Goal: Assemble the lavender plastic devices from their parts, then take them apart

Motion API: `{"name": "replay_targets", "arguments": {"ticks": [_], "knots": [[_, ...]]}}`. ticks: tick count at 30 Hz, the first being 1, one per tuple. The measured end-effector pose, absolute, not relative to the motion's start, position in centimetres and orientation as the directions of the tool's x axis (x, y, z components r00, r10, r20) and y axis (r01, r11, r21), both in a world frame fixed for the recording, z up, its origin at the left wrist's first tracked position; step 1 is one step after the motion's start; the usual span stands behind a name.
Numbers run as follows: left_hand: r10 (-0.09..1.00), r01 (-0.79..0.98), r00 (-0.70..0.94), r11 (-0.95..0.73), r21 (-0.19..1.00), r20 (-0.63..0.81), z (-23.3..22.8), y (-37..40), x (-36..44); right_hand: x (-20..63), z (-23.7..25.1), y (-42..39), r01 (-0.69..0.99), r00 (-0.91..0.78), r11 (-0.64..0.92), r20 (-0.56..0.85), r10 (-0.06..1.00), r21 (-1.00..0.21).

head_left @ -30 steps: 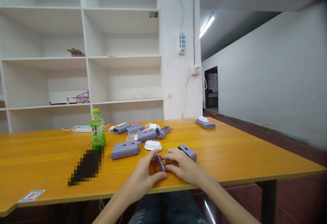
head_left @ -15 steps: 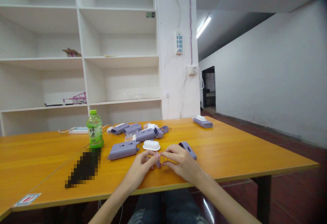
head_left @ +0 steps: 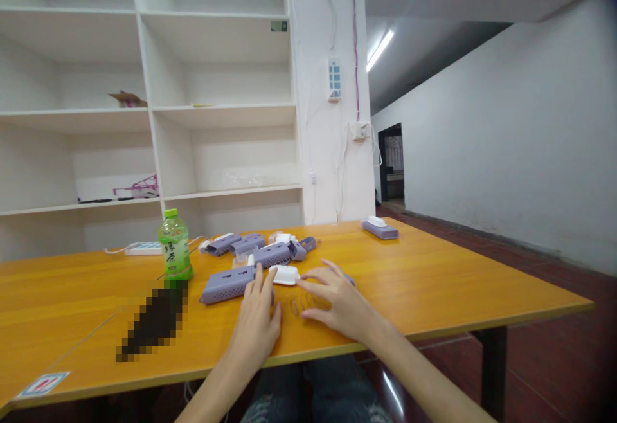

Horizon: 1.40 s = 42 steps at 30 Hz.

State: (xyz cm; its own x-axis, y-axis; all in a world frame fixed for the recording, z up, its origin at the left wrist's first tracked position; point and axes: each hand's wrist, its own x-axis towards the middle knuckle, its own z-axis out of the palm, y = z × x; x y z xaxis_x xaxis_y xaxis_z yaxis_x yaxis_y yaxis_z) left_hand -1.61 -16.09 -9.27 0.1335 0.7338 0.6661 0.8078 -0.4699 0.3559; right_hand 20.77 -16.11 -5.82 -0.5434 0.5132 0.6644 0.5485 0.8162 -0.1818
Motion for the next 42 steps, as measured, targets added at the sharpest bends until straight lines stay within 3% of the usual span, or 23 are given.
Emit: {"name": "replay_targets", "arguments": {"ticks": [3, 6, 10, 14, 19, 23, 30, 42], "knots": [[0.724, 0.878, 0.095, -0.385, 0.285, 0.683, -9.2, -16.5, -1.3, 22.3, -5.3, -15.6, 0.613, -0.48, 0.742, 0.618, 0.622, -0.271], [0.7, 0.874, 0.1, -0.402, 0.274, 0.707, -9.0, -17.1, -0.5, 25.0, -5.3, -14.6, 0.652, -0.391, 0.603, 0.477, 0.787, -0.459], [0.698, 0.792, 0.221, -0.536, 0.293, 0.681, -8.8, -18.2, 0.2, 27.4, -5.7, -13.1, 0.585, -0.418, 0.589, 0.414, 0.808, -0.558], [0.686, 0.699, 0.371, -0.65, 0.298, 0.626, -8.1, -19.3, 0.3, 25.9, -6.0, -13.0, 0.549, -0.42, 0.634, 0.475, 0.773, -0.545], [0.711, 0.643, 0.368, -0.66, 0.389, 0.599, -7.5, -19.4, 0.1, 23.1, -5.9, -14.2, 0.521, -0.475, 0.697, 0.512, 0.716, -0.493], [0.723, 0.647, 0.395, -0.657, 0.387, 0.567, -7.7, -18.7, 0.2, 23.4, -5.7, -14.5, 0.492, -0.525, 0.737, 0.517, 0.676, -0.463], [0.784, 0.733, 0.315, -0.559, 0.387, 0.535, -7.8, -18.5, 0.4, 24.3, -6.3, -13.8, 0.478, -0.507, 0.709, 0.497, 0.704, -0.518], [0.806, 0.736, 0.279, -0.529, 0.423, 0.522, -8.2, -18.6, 0.2, 25.1, -6.5, -12.9, 0.553, -0.498, 0.71, 0.509, 0.702, -0.437]]}}
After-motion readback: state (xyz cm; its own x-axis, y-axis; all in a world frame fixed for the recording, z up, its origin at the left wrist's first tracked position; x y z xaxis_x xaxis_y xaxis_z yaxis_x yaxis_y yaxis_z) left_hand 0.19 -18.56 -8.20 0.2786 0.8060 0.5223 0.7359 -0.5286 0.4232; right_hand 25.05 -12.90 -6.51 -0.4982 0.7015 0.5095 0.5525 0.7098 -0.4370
